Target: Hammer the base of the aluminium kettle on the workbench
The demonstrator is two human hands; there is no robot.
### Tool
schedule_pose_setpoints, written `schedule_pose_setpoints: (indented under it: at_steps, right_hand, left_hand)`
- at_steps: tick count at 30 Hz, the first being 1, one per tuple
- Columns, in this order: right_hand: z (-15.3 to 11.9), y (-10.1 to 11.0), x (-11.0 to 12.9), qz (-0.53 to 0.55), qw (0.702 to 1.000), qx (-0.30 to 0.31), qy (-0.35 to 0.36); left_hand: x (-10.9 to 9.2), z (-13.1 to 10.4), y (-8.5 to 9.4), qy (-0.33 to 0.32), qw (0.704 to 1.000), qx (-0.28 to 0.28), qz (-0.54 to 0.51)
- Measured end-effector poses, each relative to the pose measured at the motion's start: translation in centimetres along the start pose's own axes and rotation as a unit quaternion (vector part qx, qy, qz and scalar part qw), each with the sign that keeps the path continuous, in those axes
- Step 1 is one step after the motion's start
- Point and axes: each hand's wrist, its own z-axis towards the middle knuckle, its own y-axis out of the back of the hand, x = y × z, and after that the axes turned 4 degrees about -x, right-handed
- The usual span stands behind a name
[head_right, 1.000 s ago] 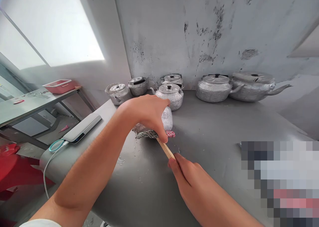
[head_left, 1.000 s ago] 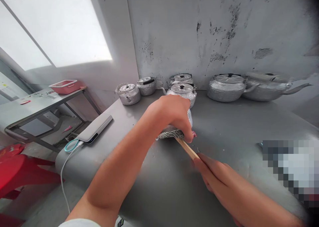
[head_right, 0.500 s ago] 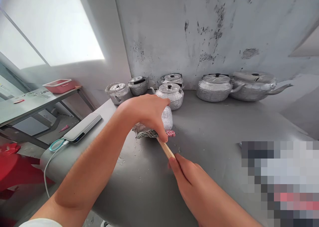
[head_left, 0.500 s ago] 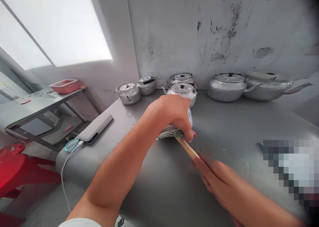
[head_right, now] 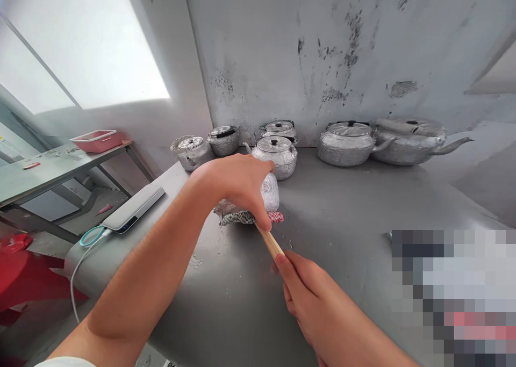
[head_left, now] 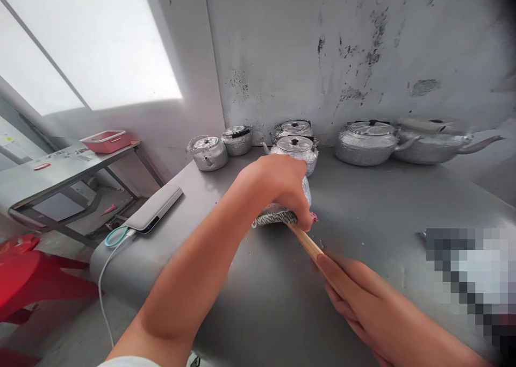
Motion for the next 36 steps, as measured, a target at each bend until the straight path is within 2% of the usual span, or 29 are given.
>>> schedule_pose_setpoints:
  at_steps: [11, 12, 14, 17, 20, 24, 27, 29, 31, 34, 36]
  right_hand:
    - [0.0, -0.1, -0.1, 0.002, 1.0, -0.003, -0.007]
    - [0.0, 0.0, 0.0, -0.021, 1.0, -0.009, 0.001]
    - [0.0, 0.2, 0.1, -0.088, 0.993, -0.05, 0.062]
    - [0.3, 0.7, 0.1, -0.181, 0.961, -0.118, 0.171]
    - [1.0, 0.9, -0.4, -0.282, 0.924, -0.152, 0.207]
    - [1.9, 0.5, -1.2, -0.411, 0.855, -0.213, 0.233]
    - [2.3, -0.1, -1.2, -0.466, 0.784, -0.262, 0.314]
    - [2.4, -0.6, -0.7, -0.482, 0.756, -0.259, 0.36]
    - [2.4, -1.2, 0.3, -0.488, 0.761, -0.235, 0.358]
    - [2.8, -2.2, 2.6, -0.517, 0.782, -0.178, 0.3]
    - [3.3, -3.0, 4.0, -0.519, 0.781, -0.176, 0.301]
  left_hand:
    - [0.0, -0.1, 0.0, -0.003, 1.0, -0.013, -0.001]
    - [0.1, -0.1, 0.0, 0.0, 1.0, -0.015, -0.002]
    - [0.1, 0.0, 0.0, 0.003, 1.0, -0.017, -0.002]
    - [0.2, 0.0, 0.2, 0.004, 1.0, -0.013, -0.004]
    - [0.1, -0.1, 0.3, 0.008, 1.0, -0.01, -0.007]
    - [-0.2, -0.4, 0.3, 0.016, 0.999, -0.026, -0.011]
    - [-0.3, -0.5, 0.3, 0.02, 0.999, -0.026, -0.019]
    - [-0.2, -0.4, 0.3, 0.022, 0.999, -0.022, -0.025]
    - [-0.1, -0.4, 0.2, 0.02, 0.999, -0.022, -0.029]
    - [0.1, -0.4, 0.2, 0.021, 0.999, -0.024, -0.028]
    - [0.2, -0.4, 0.2, 0.022, 0.999, -0.019, -0.029]
